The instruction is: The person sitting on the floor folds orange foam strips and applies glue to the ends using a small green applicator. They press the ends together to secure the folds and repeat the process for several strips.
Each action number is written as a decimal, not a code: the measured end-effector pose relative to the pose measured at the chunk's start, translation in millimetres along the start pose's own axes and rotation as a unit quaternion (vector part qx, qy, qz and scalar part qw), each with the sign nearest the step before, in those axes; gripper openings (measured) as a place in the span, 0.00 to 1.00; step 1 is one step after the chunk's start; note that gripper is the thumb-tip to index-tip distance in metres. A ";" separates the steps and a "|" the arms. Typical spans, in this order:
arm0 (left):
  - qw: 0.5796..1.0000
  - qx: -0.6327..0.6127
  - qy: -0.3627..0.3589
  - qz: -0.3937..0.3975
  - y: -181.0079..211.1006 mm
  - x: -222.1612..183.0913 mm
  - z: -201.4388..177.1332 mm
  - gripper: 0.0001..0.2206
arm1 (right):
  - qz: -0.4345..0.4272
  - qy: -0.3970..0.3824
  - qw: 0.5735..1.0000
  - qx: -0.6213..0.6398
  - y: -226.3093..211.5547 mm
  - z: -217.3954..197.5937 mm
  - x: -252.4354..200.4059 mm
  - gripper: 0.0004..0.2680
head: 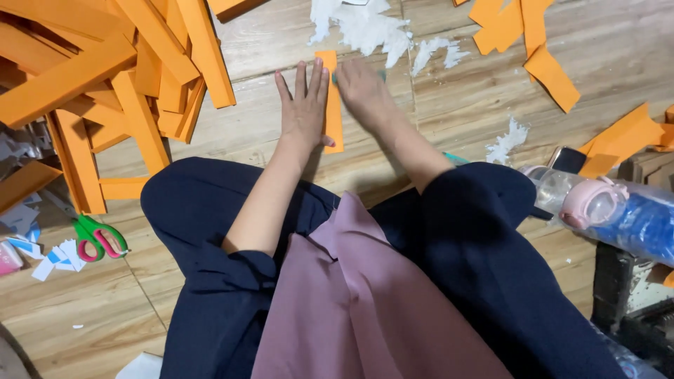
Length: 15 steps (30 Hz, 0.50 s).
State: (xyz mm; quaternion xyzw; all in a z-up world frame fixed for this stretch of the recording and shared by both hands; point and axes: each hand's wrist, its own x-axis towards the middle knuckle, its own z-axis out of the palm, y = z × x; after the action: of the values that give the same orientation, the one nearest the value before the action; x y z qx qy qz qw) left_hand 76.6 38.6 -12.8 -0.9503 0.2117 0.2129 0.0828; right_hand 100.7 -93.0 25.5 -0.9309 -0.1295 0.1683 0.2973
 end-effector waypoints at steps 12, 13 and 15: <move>0.989 0.126 -0.067 -0.032 18.3 -11.3 -32.9 0.60 | -0.019 0.203 0.970 -0.135 56.6 6.1 65.1 0.06; 0.989 0.130 -0.062 -0.036 21.8 -13.7 -29.1 0.60 | -0.023 0.209 0.968 -0.134 68.1 5.4 59.5 0.06; 0.987 0.141 -0.070 -0.030 30.3 -16.1 -22.4 0.59 | 0.025 0.193 0.964 -0.183 93.6 1.9 48.7 0.07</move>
State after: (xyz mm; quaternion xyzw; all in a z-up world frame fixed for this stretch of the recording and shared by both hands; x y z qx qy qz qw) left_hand 58.4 11.8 12.4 -0.9179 0.2042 0.2443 0.2369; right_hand 157.5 -149.3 -43.4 -0.9871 -0.0746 -0.0339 0.1372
